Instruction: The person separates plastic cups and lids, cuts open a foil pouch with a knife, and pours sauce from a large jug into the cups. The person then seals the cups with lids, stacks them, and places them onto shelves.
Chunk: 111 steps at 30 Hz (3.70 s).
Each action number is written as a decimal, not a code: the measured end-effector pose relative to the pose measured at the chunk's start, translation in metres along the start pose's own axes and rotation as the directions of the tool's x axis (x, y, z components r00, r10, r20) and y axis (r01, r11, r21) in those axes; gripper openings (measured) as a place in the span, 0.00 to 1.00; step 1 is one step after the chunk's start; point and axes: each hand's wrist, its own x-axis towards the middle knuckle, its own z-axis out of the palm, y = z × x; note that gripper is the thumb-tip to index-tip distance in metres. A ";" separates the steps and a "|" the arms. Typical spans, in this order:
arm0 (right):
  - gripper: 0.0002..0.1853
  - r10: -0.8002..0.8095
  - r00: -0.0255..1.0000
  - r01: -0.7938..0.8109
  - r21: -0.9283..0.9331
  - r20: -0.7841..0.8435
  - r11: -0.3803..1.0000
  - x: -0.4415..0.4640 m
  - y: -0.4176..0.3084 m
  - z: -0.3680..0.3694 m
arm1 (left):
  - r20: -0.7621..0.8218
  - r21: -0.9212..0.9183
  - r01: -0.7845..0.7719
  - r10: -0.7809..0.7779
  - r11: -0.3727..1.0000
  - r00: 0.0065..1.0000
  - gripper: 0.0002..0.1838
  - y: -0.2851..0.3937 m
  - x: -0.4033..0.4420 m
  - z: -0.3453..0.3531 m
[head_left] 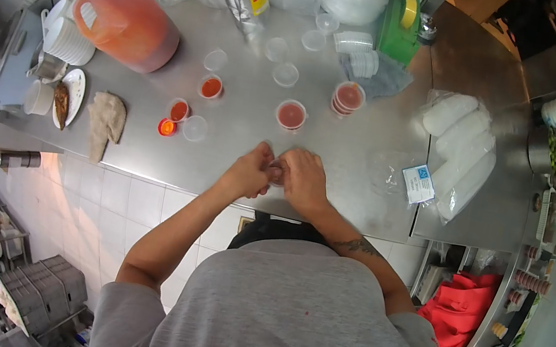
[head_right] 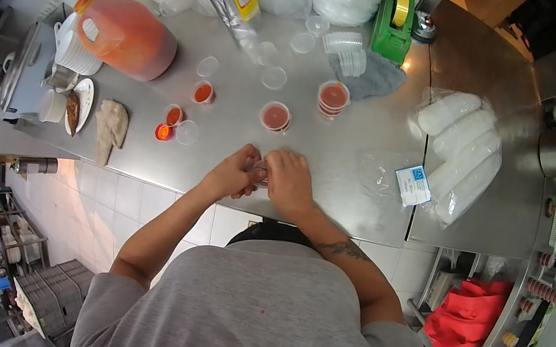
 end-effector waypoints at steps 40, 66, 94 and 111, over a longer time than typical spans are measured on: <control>0.15 0.514 0.722 -0.544 0.839 0.463 0.007 0.014 0.014 -0.039 | -0.189 0.358 -0.337 0.421 0.871 0.887 0.31 -0.030 -0.032 0.021; 0.09 -0.047 0.996 0.033 -0.171 -0.081 0.985 -0.001 -0.008 -0.001 | -0.023 -0.118 -0.013 0.010 0.993 1.000 0.10 -0.003 -0.005 0.007; 0.41 0.328 0.892 -0.212 0.355 -0.309 0.910 0.073 0.045 -0.064 | -0.293 -0.026 -0.331 0.310 0.943 0.905 0.11 0.068 0.022 -0.031; 0.42 0.151 0.988 -0.135 0.272 -0.037 0.953 0.084 -0.032 -0.087 | -0.395 0.829 0.159 0.359 0.536 0.845 0.32 -0.053 -0.013 -0.172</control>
